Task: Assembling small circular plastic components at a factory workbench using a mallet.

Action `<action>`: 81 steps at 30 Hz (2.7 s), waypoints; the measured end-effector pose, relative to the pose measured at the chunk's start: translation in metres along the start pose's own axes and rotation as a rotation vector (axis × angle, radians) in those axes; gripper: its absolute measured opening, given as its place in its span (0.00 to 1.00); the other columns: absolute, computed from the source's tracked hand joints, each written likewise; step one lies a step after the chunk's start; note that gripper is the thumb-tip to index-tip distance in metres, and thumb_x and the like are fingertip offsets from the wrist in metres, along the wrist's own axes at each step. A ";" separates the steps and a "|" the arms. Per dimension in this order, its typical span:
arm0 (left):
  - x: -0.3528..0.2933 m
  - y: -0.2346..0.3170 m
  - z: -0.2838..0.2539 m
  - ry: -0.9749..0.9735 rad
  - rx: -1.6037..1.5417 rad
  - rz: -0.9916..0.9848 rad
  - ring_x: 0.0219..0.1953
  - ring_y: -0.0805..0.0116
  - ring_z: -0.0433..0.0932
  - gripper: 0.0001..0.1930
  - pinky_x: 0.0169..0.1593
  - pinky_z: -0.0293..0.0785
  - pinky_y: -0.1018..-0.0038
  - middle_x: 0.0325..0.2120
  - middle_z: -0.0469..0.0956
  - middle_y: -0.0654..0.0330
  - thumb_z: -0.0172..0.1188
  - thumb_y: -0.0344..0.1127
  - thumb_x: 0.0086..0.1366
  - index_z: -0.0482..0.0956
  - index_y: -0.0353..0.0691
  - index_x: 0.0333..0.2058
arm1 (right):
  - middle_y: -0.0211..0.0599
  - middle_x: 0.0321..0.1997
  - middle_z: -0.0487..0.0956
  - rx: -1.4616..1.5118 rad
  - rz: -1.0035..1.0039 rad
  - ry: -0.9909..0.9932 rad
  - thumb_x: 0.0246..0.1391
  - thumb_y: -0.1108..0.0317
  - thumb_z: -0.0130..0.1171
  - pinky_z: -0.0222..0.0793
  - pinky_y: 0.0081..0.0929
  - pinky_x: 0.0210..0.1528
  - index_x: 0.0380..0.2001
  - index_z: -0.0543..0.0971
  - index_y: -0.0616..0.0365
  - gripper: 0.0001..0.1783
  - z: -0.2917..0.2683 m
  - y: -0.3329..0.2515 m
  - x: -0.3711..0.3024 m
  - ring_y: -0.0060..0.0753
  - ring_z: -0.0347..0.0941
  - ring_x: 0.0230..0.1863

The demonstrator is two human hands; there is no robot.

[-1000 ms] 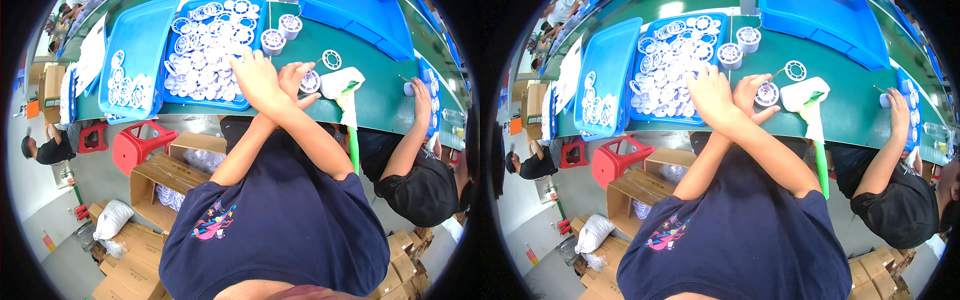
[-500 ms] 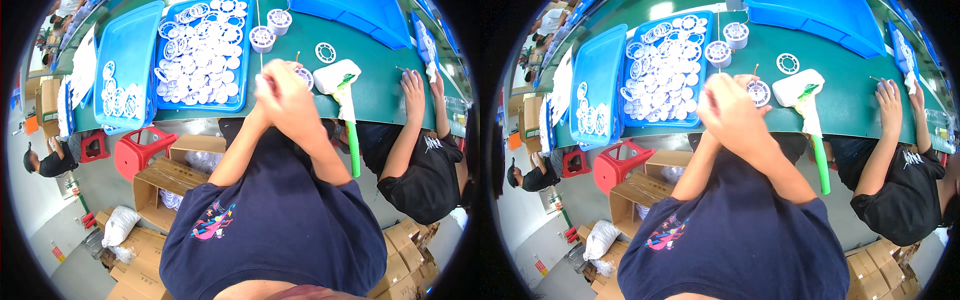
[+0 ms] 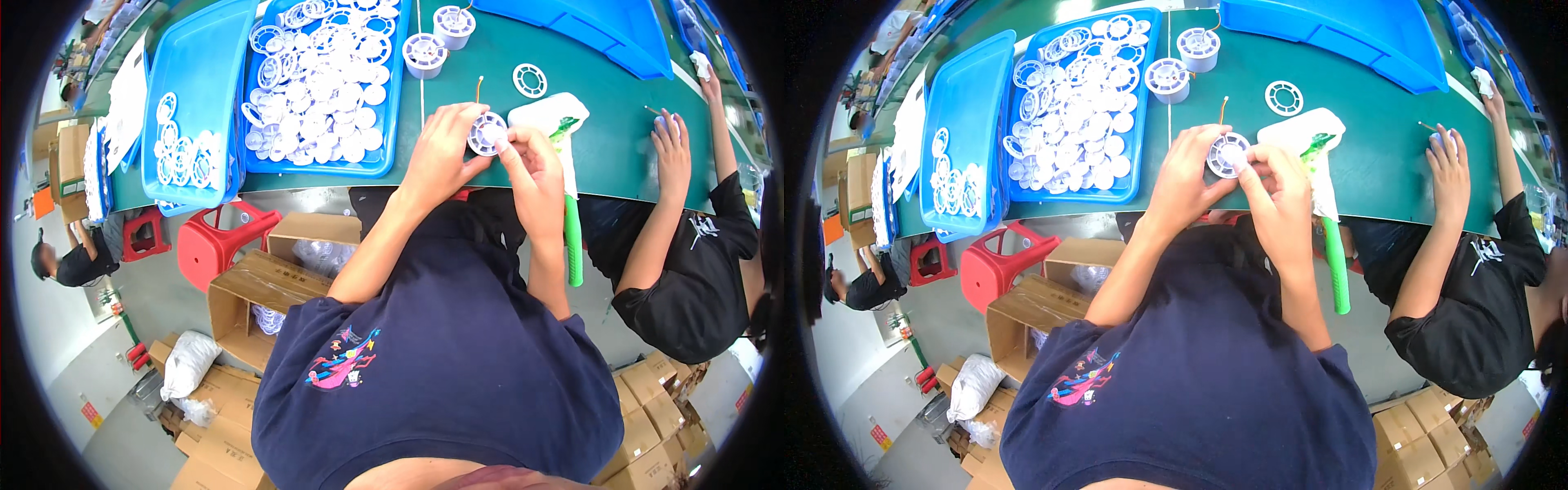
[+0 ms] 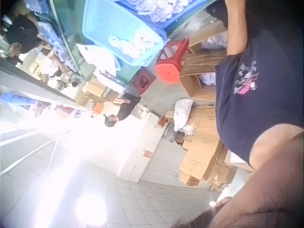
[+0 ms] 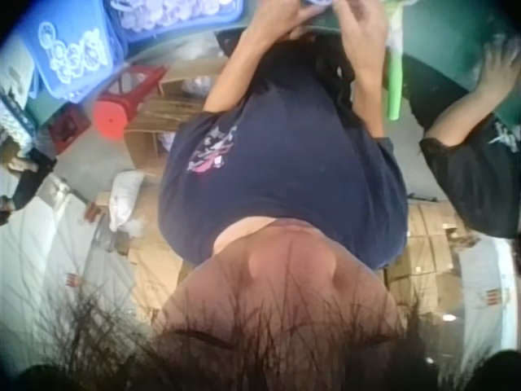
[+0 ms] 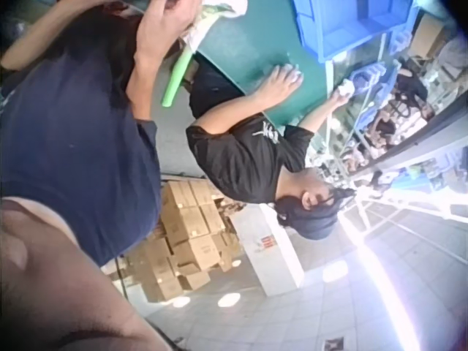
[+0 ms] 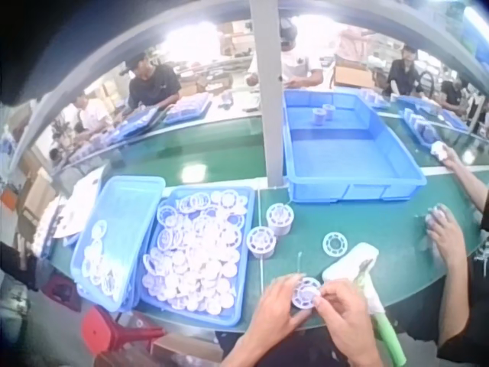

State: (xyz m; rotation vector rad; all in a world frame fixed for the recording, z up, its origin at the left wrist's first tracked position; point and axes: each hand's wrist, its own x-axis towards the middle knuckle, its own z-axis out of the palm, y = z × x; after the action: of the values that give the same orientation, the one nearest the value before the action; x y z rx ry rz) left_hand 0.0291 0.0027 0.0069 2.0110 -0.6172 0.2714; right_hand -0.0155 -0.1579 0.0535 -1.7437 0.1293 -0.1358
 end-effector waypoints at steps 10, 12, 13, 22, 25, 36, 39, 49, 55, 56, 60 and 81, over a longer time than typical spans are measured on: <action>0.000 0.003 -0.001 -0.009 0.060 0.084 0.58 0.47 0.76 0.35 0.60 0.72 0.56 0.54 0.78 0.51 0.76 0.30 0.51 0.75 0.40 0.59 | 0.37 0.38 0.77 -0.269 0.083 0.085 0.60 0.75 0.66 0.72 0.28 0.36 0.41 0.80 0.64 0.08 0.014 -0.017 0.000 0.27 0.74 0.31; 0.000 0.003 -0.001 -0.006 0.050 0.086 0.57 0.47 0.76 0.34 0.60 0.72 0.56 0.53 0.78 0.51 0.76 0.30 0.51 0.76 0.39 0.59 | 0.38 0.39 0.78 -0.358 -0.152 0.162 0.59 0.77 0.66 0.73 0.29 0.36 0.41 0.81 0.63 0.08 0.016 -0.015 -0.002 0.29 0.76 0.32; 0.000 0.004 0.000 -0.003 0.051 0.085 0.57 0.47 0.76 0.34 0.60 0.72 0.56 0.53 0.78 0.51 0.76 0.30 0.51 0.76 0.39 0.59 | 0.38 0.39 0.78 -0.358 -0.154 0.159 0.59 0.77 0.66 0.73 0.29 0.36 0.41 0.81 0.63 0.08 0.016 -0.012 -0.003 0.29 0.76 0.32; -0.001 0.002 0.002 -0.020 0.039 0.071 0.56 0.50 0.76 0.35 0.56 0.71 0.58 0.52 0.78 0.54 0.77 0.35 0.51 0.76 0.42 0.59 | 0.42 0.49 0.81 -0.453 -0.316 0.056 0.54 0.79 0.69 0.77 0.32 0.41 0.45 0.83 0.62 0.14 0.002 -0.005 -0.011 0.36 0.79 0.39; -0.001 0.003 0.001 -0.043 0.029 0.067 0.55 0.50 0.76 0.35 0.56 0.70 0.58 0.51 0.78 0.54 0.77 0.36 0.51 0.76 0.42 0.59 | 0.42 0.49 0.81 -0.473 -0.294 0.063 0.54 0.79 0.69 0.77 0.32 0.41 0.45 0.83 0.62 0.14 -0.001 -0.001 -0.011 0.36 0.79 0.40; -0.002 0.005 0.006 -0.036 -0.010 0.039 0.53 0.49 0.77 0.33 0.55 0.70 0.58 0.49 0.80 0.52 0.78 0.38 0.51 0.78 0.39 0.56 | 0.39 0.52 0.86 -0.233 -0.238 0.085 0.57 0.78 0.68 0.74 0.27 0.45 0.45 0.85 0.61 0.12 -0.010 0.013 -0.009 0.29 0.78 0.41; -0.005 0.005 0.004 -0.016 0.000 0.032 0.52 0.50 0.77 0.33 0.55 0.70 0.58 0.49 0.80 0.52 0.77 0.39 0.51 0.78 0.39 0.56 | 0.39 0.53 0.86 -0.259 -0.233 0.046 0.57 0.77 0.68 0.75 0.29 0.47 0.44 0.85 0.60 0.11 -0.009 0.011 -0.009 0.31 0.79 0.44; -0.005 0.003 0.006 -0.004 -0.014 0.020 0.51 0.49 0.77 0.32 0.54 0.70 0.57 0.47 0.79 0.52 0.76 0.40 0.53 0.77 0.38 0.55 | 0.41 0.52 0.86 -0.458 -0.389 0.012 0.56 0.76 0.69 0.75 0.37 0.55 0.44 0.85 0.61 0.11 -0.011 0.006 -0.007 0.43 0.80 0.49; -0.009 0.001 0.005 0.020 -0.004 -0.023 0.52 0.48 0.77 0.34 0.54 0.70 0.55 0.48 0.79 0.51 0.78 0.41 0.54 0.74 0.38 0.57 | 0.46 0.59 0.80 -0.768 -0.505 0.002 0.55 0.68 0.72 0.69 0.43 0.63 0.45 0.84 0.59 0.15 -0.024 -0.007 0.034 0.53 0.75 0.59; -0.009 0.001 0.006 0.023 -0.003 -0.022 0.52 0.48 0.77 0.34 0.54 0.70 0.55 0.48 0.79 0.51 0.78 0.41 0.54 0.74 0.38 0.57 | 0.46 0.56 0.81 -0.895 -0.522 0.038 0.55 0.65 0.72 0.71 0.43 0.61 0.46 0.84 0.58 0.17 -0.031 -0.007 0.054 0.53 0.76 0.57; -0.009 -0.002 0.008 0.107 -0.014 -0.115 0.55 0.45 0.77 0.35 0.59 0.72 0.55 0.51 0.79 0.48 0.79 0.41 0.56 0.74 0.38 0.60 | 0.44 0.45 0.84 -1.314 -0.052 -0.061 0.57 0.48 0.69 0.76 0.45 0.49 0.48 0.83 0.56 0.25 -0.043 -0.010 0.115 0.48 0.81 0.48; -0.011 -0.001 0.006 0.100 -0.024 -0.147 0.55 0.46 0.77 0.47 0.58 0.69 0.54 0.51 0.78 0.47 0.77 0.37 0.55 0.60 0.36 0.70 | 0.47 0.55 0.78 -0.419 -0.483 -0.356 0.47 0.71 0.69 0.74 0.38 0.60 0.62 0.73 0.63 0.35 -0.014 -0.024 0.077 0.45 0.78 0.55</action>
State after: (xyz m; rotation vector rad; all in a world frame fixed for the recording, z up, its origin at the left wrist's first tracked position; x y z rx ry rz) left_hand 0.0196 0.0013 -0.0017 1.9952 -0.4058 0.2733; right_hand 0.0580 -0.1795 0.0813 -2.1611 -0.5639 -0.1545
